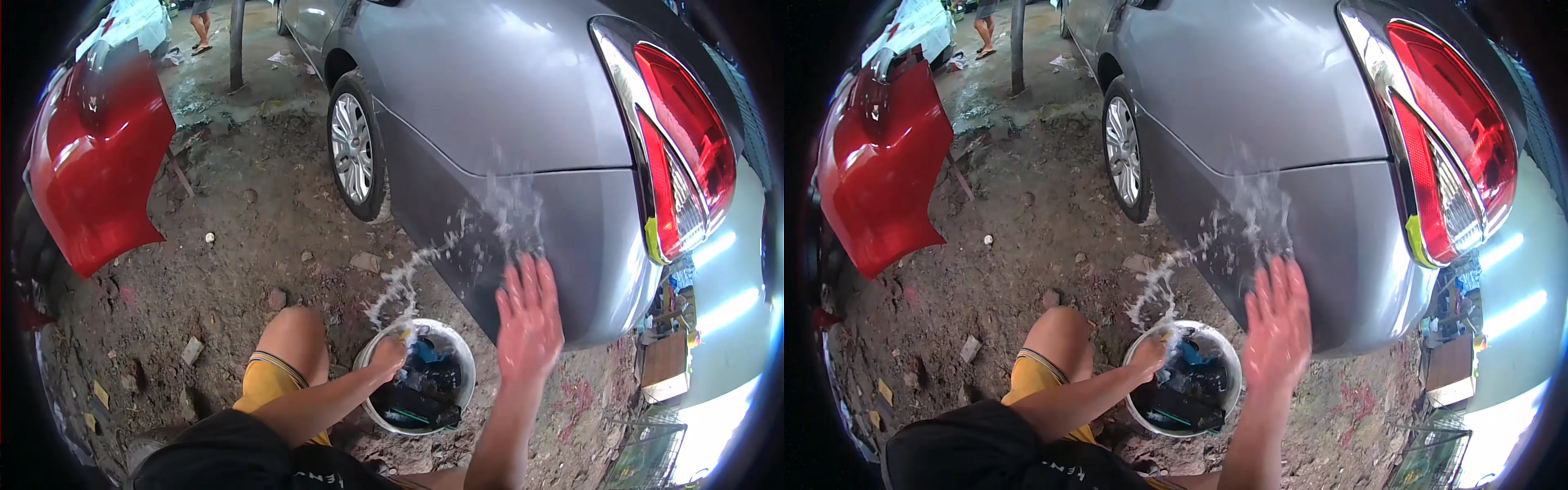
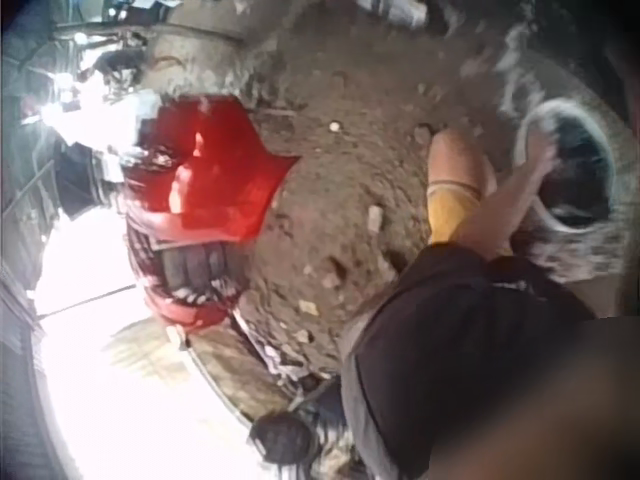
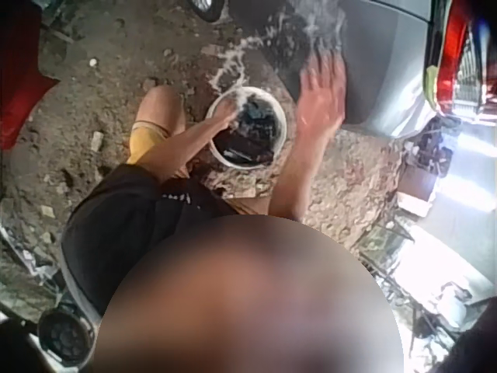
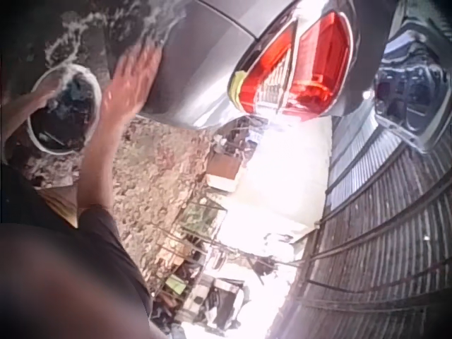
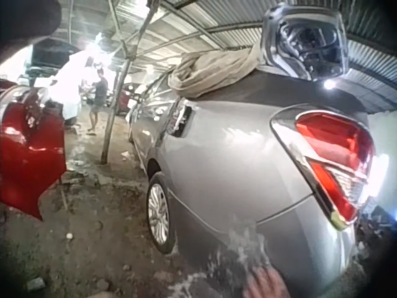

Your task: Wet sanding a car bumper to prepare the surface for repair or painting.

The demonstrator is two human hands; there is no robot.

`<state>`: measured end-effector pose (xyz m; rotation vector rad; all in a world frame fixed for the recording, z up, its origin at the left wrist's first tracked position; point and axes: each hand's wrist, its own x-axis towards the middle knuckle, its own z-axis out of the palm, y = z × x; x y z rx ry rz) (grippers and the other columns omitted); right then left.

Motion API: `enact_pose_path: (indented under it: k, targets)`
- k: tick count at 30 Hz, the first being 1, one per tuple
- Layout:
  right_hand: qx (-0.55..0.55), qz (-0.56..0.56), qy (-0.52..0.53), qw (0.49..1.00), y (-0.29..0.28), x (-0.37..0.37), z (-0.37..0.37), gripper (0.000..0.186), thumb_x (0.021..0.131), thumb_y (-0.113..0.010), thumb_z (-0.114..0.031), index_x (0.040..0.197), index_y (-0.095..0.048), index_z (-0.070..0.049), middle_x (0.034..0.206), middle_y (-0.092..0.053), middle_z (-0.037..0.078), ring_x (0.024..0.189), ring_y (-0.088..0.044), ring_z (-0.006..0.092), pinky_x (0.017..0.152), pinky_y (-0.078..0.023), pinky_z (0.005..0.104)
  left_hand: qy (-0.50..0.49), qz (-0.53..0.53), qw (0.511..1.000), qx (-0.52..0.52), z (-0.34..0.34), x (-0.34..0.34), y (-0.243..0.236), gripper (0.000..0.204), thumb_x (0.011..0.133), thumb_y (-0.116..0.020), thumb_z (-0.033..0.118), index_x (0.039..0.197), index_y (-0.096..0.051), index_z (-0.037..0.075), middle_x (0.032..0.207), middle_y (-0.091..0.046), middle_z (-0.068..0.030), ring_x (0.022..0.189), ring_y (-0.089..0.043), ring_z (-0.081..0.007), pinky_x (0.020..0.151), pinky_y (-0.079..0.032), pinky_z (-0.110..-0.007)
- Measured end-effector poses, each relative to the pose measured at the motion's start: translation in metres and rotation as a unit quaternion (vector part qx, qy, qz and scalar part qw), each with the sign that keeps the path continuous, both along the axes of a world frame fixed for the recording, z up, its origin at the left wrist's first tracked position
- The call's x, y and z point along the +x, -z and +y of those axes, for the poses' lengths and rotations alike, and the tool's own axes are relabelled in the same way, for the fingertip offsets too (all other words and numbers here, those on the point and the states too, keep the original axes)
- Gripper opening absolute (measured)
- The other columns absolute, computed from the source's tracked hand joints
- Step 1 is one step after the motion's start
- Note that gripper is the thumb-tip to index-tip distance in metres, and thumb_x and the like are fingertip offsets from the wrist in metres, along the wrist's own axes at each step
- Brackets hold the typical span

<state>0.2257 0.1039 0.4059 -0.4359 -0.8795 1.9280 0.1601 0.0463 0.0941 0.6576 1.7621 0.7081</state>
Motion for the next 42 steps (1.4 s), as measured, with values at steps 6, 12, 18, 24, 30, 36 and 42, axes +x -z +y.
enact_pose_path:
  k: [6, 12, 18, 24, 30, 36, 42]
  targets:
    - [0.167, -0.521, 0.052, 0.836, 0.204, 0.171, 0.060, 0.043, 0.101, -0.055, -0.030, 0.129, -0.054, 0.002, 0.134, -0.056, 0.023, 0.132, -0.048, 0.0367, 0.112, -0.037, 0.0429, -0.416, -0.181, 0.747, 0.485, 0.019, -0.131, -0.230, 0.047, 0.099, -0.042, 0.005, 0.146, -0.037, -0.002, 0.137, -0.054, -0.0153, 0.129, -0.047, -0.0207, 0.111, -0.033, -0.032]
    - [0.283, -0.693, 0.041, 0.661, 0.325, 0.221, 0.059, 0.063, 0.104, -0.041, -0.043, 0.151, -0.029, -0.004, 0.150, -0.037, 0.028, 0.134, -0.043, 0.0441, 0.109, -0.039, 0.0462, -0.320, 0.192, 0.697, 0.612, 0.115, -0.005, -0.287, 0.079, 0.096, -0.051, 0.021, 0.155, -0.004, -0.005, 0.162, -0.006, -0.0262, 0.152, -0.003, -0.0382, 0.122, -0.001, -0.048]
    - [0.184, -0.681, -0.007, 0.709, 0.310, 0.149, 0.028, 0.063, 0.105, -0.039, -0.045, 0.152, -0.029, -0.005, 0.150, -0.041, 0.023, 0.135, -0.046, 0.0367, 0.109, -0.039, 0.0433, -0.477, 0.164, 0.694, 0.513, 0.125, -0.314, -0.237, 0.072, 0.105, -0.029, 0.044, 0.155, -0.006, -0.003, 0.163, -0.009, -0.0238, 0.151, -0.006, -0.0407, 0.122, -0.008, -0.049]
    - [0.197, -0.716, 0.032, 0.669, 0.287, 0.169, 0.030, 0.056, 0.106, -0.036, -0.043, 0.147, -0.042, -0.005, 0.141, -0.052, 0.022, 0.129, -0.051, 0.0371, 0.108, -0.038, 0.0448, -0.371, 0.247, 0.712, 0.543, 0.141, -0.136, -0.240, 0.079, 0.104, -0.029, 0.050, 0.156, 0.000, -0.001, 0.165, 0.000, -0.0198, 0.151, 0.002, -0.0408, 0.119, -0.002, -0.058]
    - [0.181, -0.729, 0.013, 0.660, 0.275, 0.152, 0.020, 0.050, 0.106, -0.038, -0.037, 0.146, -0.042, -0.006, 0.141, -0.050, 0.023, 0.129, -0.049, 0.0397, 0.107, -0.038, 0.0458, -0.466, 0.102, 0.766, 0.430, 0.133, -0.311, -0.277, 0.083, 0.102, -0.029, 0.056, 0.155, -0.006, -0.003, 0.164, -0.002, -0.0209, 0.151, 0.001, -0.0416, 0.118, -0.012, -0.060]
    - [0.223, -0.728, 0.017, 0.648, 0.298, 0.159, 0.031, 0.045, 0.106, -0.040, -0.028, 0.145, -0.042, -0.005, 0.141, -0.048, 0.026, 0.129, -0.048, 0.0414, 0.106, -0.040, 0.0460, -0.490, 0.114, 0.747, 0.435, 0.144, -0.366, -0.271, 0.075, 0.104, -0.031, 0.049, 0.152, -0.017, -0.006, 0.161, -0.012, -0.0277, 0.150, -0.006, -0.0433, 0.121, -0.017, -0.052]
    - [0.174, -0.690, 0.013, 0.702, 0.296, 0.168, 0.035, 0.043, 0.107, -0.040, -0.025, 0.145, -0.042, -0.006, 0.141, -0.050, 0.024, 0.129, -0.050, 0.0379, 0.106, -0.040, 0.0440, -0.460, 0.202, 0.712, 0.491, 0.157, -0.344, -0.263, 0.070, 0.105, -0.030, 0.044, 0.151, -0.020, -0.008, 0.161, -0.014, -0.0255, 0.149, -0.008, -0.0441, 0.122, -0.011, -0.049]
